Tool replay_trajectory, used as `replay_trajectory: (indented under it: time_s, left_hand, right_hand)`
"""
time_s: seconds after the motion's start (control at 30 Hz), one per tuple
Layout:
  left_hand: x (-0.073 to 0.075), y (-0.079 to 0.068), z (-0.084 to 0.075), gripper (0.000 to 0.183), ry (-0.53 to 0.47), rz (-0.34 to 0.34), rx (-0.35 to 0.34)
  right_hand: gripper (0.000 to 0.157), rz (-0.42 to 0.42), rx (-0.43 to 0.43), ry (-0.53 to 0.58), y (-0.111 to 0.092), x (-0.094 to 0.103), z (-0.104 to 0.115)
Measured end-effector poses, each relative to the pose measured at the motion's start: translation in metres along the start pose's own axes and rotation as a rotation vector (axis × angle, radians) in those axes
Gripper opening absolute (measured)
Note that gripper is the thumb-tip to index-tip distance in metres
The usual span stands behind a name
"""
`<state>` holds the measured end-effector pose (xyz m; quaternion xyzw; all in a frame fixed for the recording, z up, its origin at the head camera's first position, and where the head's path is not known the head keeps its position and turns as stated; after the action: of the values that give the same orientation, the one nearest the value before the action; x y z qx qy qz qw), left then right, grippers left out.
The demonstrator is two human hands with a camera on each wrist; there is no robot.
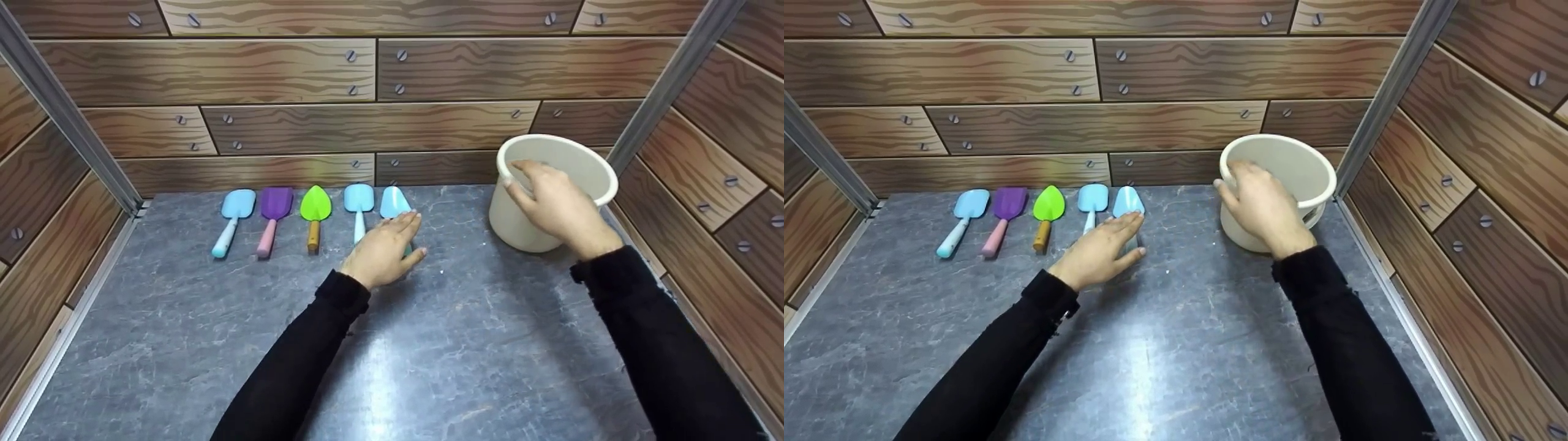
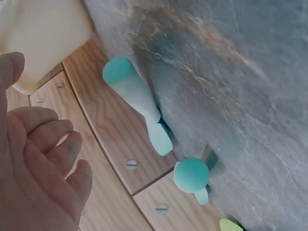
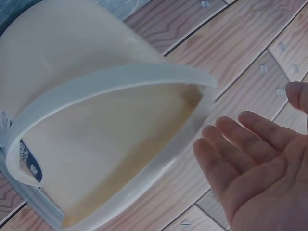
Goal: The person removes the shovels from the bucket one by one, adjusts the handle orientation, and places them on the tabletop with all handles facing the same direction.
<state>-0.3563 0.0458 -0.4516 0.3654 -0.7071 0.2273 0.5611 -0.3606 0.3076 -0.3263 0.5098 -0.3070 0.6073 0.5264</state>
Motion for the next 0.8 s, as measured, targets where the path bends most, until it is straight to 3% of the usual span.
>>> replay_trajectory:
  time_s: [0.47, 0.8]
  left_hand:
    - [0.003, -0.016, -0.028, 0.077, 0.021, 0.009, -0.107]
    - [0.007, -0.028, -0.047, 0.077, 0.03, 0.013, -0.154]
  right_hand:
    - [0.07, 0.21, -0.052, -0.018, 0.015, -0.007, -0.046]
    - [0.063, 0.396, -0.13, -0.007, 0.022, -0.011, -0.07]
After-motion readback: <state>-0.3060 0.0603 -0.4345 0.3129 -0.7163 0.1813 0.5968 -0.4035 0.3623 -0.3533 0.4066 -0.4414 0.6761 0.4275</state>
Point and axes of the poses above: each hand's wrist, its own y-axis towards the middle knuckle, its own x-axis out of the back of the hand, z = x × y, the point moved 8 cm from there along y, towards the middle knuckle, and after that the axes turned 6 degrees about z, right-handed, at the moved point
